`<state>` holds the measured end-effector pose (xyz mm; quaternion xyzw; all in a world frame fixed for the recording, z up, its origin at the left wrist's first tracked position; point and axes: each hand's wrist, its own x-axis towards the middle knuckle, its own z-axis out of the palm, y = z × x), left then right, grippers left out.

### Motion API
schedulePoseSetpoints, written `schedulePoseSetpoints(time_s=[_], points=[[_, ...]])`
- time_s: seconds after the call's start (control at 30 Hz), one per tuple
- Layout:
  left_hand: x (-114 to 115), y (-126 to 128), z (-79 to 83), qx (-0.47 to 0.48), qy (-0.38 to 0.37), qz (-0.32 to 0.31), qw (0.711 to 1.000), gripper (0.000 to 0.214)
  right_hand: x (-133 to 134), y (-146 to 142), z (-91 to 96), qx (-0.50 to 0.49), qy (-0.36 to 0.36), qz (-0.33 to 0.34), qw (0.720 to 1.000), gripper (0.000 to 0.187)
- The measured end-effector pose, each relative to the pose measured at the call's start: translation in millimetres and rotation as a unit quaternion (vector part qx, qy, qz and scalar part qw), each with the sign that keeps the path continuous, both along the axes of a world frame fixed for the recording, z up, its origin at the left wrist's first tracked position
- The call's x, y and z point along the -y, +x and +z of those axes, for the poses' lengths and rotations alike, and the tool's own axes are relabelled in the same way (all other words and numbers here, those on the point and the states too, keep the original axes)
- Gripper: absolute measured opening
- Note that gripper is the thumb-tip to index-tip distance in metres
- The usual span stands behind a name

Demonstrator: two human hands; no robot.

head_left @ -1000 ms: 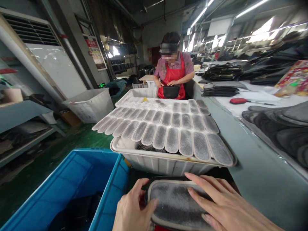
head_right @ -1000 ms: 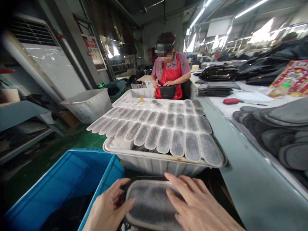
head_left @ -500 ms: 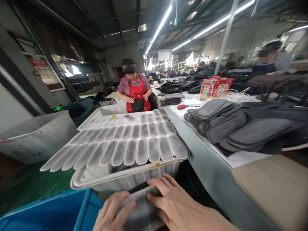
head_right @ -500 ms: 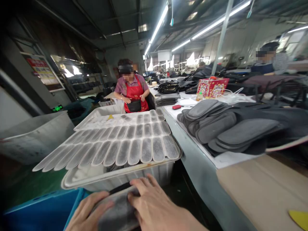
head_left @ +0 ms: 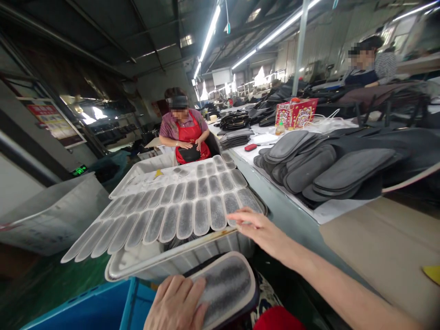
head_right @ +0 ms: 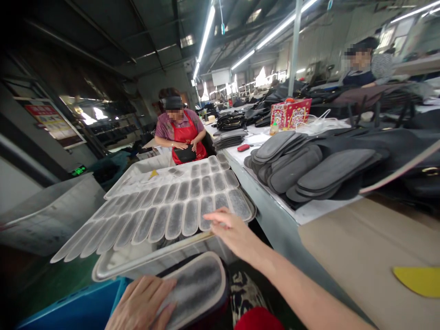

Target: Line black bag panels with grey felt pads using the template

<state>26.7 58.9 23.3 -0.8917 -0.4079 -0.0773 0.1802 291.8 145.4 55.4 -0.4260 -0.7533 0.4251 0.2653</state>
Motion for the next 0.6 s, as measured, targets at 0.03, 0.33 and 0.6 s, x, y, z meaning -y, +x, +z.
schedulePoseSetpoints(time_s=[0.03, 0.33, 0.6], points=[[-2, 2, 0.0, -0.004, 0.009, -0.004, 1.000, 0.035, -4, 9, -1.3, 0.012, -0.011, 0.002, 1.000, 0.046], [-4, 23, -9.8, 0.037, -0.005, 0.073, 0.997, 0.038, -2, 21, -10.0, 0.072, -0.080, 0.122, 0.987, 0.036], [-23, 36, -9.5, 0.083, -0.070, 0.023, 0.994, 0.019, -12, 12, -5.2, 0.092, -0.066, 0.133, 0.985, 0.023]])
